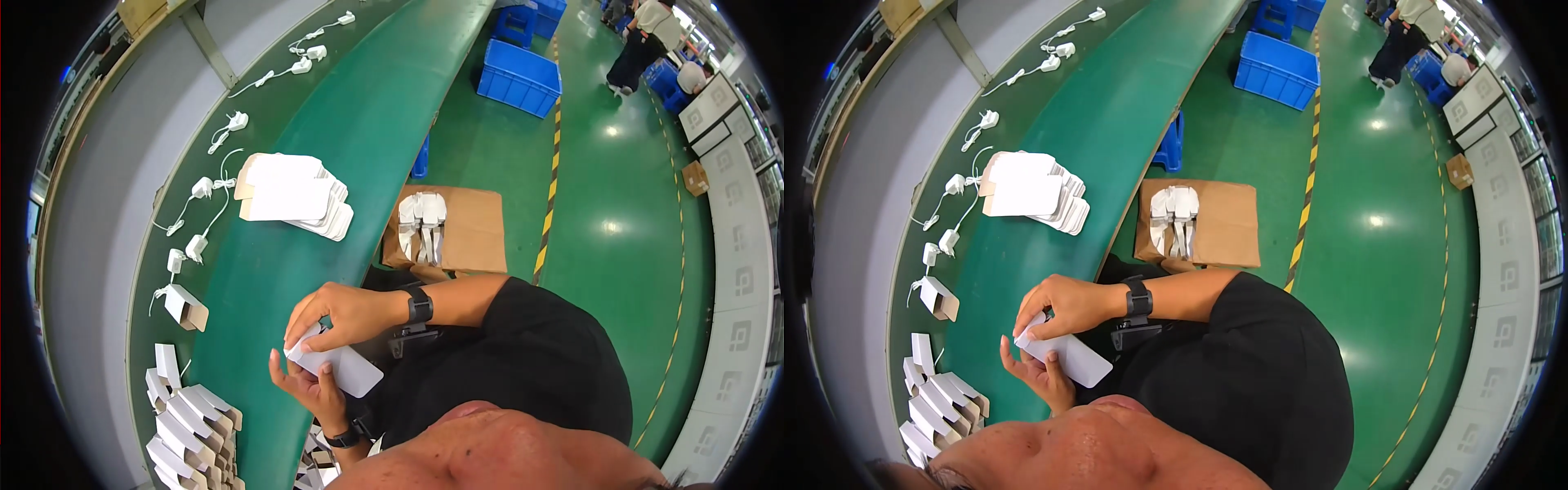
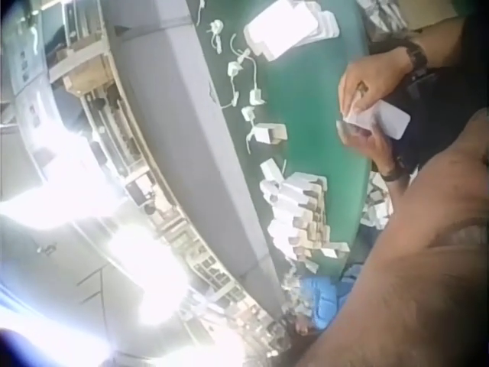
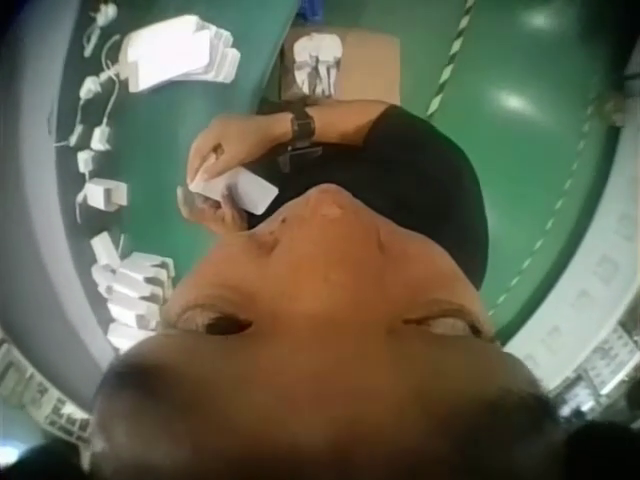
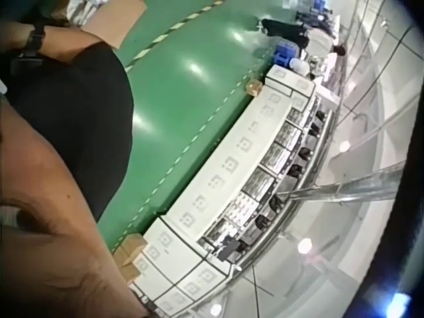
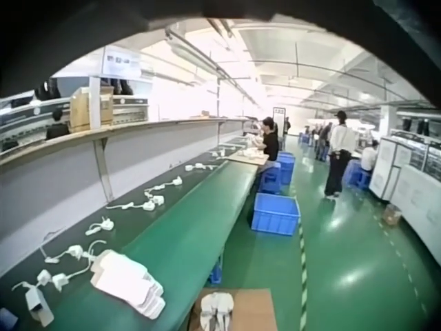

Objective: The person folds a white box by hand, inserts a cardboard divider, and closes the top flap. They then pick up a power adapter from the conveyor belt and place it into the box before setting the completed package aside.

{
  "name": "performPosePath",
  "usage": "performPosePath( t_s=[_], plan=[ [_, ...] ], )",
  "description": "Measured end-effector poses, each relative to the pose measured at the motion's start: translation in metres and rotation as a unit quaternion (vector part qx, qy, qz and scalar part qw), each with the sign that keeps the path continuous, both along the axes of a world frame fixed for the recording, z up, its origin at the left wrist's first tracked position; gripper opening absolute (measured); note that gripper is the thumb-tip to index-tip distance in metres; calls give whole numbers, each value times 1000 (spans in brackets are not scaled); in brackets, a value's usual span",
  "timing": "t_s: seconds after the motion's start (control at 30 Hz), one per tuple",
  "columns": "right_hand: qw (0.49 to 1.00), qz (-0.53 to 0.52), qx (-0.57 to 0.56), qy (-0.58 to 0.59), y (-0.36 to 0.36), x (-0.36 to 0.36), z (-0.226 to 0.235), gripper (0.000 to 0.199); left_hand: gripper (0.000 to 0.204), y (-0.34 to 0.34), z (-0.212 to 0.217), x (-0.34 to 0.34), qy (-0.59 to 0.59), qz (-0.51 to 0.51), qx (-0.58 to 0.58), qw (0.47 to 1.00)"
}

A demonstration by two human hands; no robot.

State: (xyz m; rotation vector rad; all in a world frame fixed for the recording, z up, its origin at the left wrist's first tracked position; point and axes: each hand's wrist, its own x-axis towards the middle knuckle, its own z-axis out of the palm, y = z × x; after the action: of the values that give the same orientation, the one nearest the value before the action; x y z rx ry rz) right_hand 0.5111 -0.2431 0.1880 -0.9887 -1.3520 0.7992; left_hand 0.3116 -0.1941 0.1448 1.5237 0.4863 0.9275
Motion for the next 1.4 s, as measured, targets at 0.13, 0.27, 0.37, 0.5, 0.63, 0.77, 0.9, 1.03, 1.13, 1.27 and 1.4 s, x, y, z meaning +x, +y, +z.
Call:
performPosePath(
  t_s=[0.13,0.27,0.37,0.5,0.63,0.77,0.9,1.03,1.13,1.27,1.4],
  plan=[
    [998,36,-51,-1,-2,9,3,21,78,1,-7,4,8,1,34,999],
    [997,32,-61,19,-1,13,0,24,75,0,-8,10,23,-1,60,998],
    [999,25,-37,4,-8,20,2,21,72,3,-5,15,19,-9,16,1000],
    [996,46,-58,52,-6,31,-6,23,65,3,-8,18,35,-12,13,999],
    [996,70,-37,41,2,39,-13,23,57,7,-9,21,37,-14,22,999],
    [995,-4,84,-57,1,35,-16,24,51,10,-3,28,20,14,-16,1000],
    [990,-16,116,-76,4,39,-25,27,54,22,-7,32,38,1,-5,999],
    [998,10,-39,46,9,52,-27,27,59,9,30,62,-33,-53,-145,987],
    [991,42,-69,109,27,53,-16,27,63,18,12,43,-40,-68,-245,966],
    [980,-129,149,-23,58,64,-27,26,57,60,-24,11,117,6,-111,987],
    [828,-412,141,-354,51,129,7,39,59,166,22,51,93,177,43,979]
  ],
)
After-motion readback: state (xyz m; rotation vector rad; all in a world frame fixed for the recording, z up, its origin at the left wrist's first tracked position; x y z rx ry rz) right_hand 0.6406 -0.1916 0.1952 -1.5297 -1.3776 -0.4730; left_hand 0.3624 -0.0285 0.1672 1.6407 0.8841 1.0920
